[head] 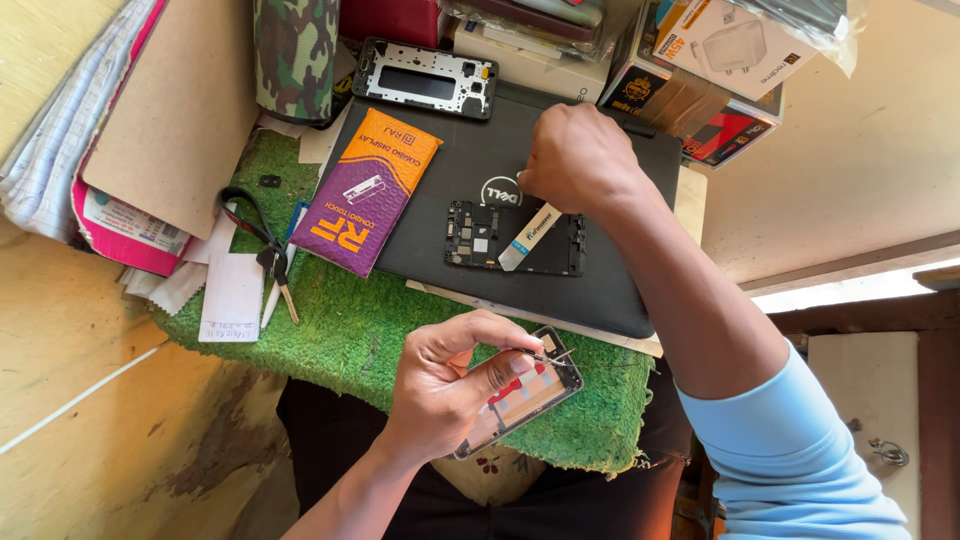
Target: The person removes the motherboard from a smartphone using a utility knife, then uses a screwdriver to unscrew and remove a small component. They clean the component with a toothbrush and handle a ribbon cable.
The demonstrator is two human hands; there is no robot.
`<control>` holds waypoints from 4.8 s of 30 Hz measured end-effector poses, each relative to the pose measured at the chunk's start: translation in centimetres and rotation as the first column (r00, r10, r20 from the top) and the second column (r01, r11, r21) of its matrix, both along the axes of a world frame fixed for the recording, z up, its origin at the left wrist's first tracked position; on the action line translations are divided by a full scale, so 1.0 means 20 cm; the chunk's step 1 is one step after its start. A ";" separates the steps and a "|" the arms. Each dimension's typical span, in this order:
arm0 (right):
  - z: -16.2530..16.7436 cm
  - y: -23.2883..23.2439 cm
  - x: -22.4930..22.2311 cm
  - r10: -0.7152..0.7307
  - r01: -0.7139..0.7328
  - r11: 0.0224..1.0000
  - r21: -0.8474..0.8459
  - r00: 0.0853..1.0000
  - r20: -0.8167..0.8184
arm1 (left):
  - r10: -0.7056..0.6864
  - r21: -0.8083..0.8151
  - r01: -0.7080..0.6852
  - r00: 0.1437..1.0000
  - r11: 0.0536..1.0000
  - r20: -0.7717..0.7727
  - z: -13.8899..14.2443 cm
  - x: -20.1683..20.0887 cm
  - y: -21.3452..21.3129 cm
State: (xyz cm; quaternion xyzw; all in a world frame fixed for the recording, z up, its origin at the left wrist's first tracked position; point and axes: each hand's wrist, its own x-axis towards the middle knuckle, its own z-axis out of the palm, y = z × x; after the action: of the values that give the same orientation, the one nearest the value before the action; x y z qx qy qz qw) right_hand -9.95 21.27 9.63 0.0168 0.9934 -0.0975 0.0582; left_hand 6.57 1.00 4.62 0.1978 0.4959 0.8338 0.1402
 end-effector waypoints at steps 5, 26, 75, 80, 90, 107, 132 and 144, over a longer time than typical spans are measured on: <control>0.03 -0.02 -0.03 0.025 -0.025 1.000 0.006 0.996 0.085 | 0.020 -0.030 -0.021 0.999 0.999 -0.027 0.00 0.00 0.00; 0.25 -0.09 1.28 -0.433 -0.152 0.509 -0.847 0.805 -0.404 | 0.224 -0.065 -0.300 0.822 0.952 -0.524 0.13 0.09 -0.01; 0.07 -0.12 1.36 -0.087 -0.445 0.689 -0.572 0.733 -0.675 | 0.226 -0.153 -0.419 0.722 0.895 -0.654 0.14 0.16 0.05; 0.05 -0.14 1.37 -0.159 -0.399 0.655 -0.642 0.758 -0.633 | 0.232 -0.163 -0.427 0.728 0.890 -0.645 0.15 0.17 0.05; 0.09 -0.14 1.35 -0.115 -0.377 0.721 -0.581 0.762 -0.637 | 0.238 -0.177 -0.466 0.699 0.867 -0.675 0.15 0.15 0.03; -0.07 -0.17 1.44 -0.369 -0.267 0.391 -0.881 0.831 -0.416 | 0.237 -0.182 -0.435 0.742 0.882 -0.627 0.15 0.18 0.05; -0.12 -0.21 1.44 -0.424 -0.260 0.054 -0.964 0.868 -0.258 | 0.267 -0.122 -0.467 0.679 0.876 -0.684 0.11 0.18 0.05; -0.17 -0.20 1.43 -0.398 -0.276 0.111 -0.955 0.868 -0.298 | 0.266 -0.124 -0.460 0.691 0.879 -0.672 0.10 0.17 0.05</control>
State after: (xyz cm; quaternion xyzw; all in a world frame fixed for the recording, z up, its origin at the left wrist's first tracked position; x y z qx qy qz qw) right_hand 18.58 17.17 6.14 -0.0085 0.6456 -0.7359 -0.2041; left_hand 10.04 2.07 6.56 0.3429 0.6565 0.6477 -0.1789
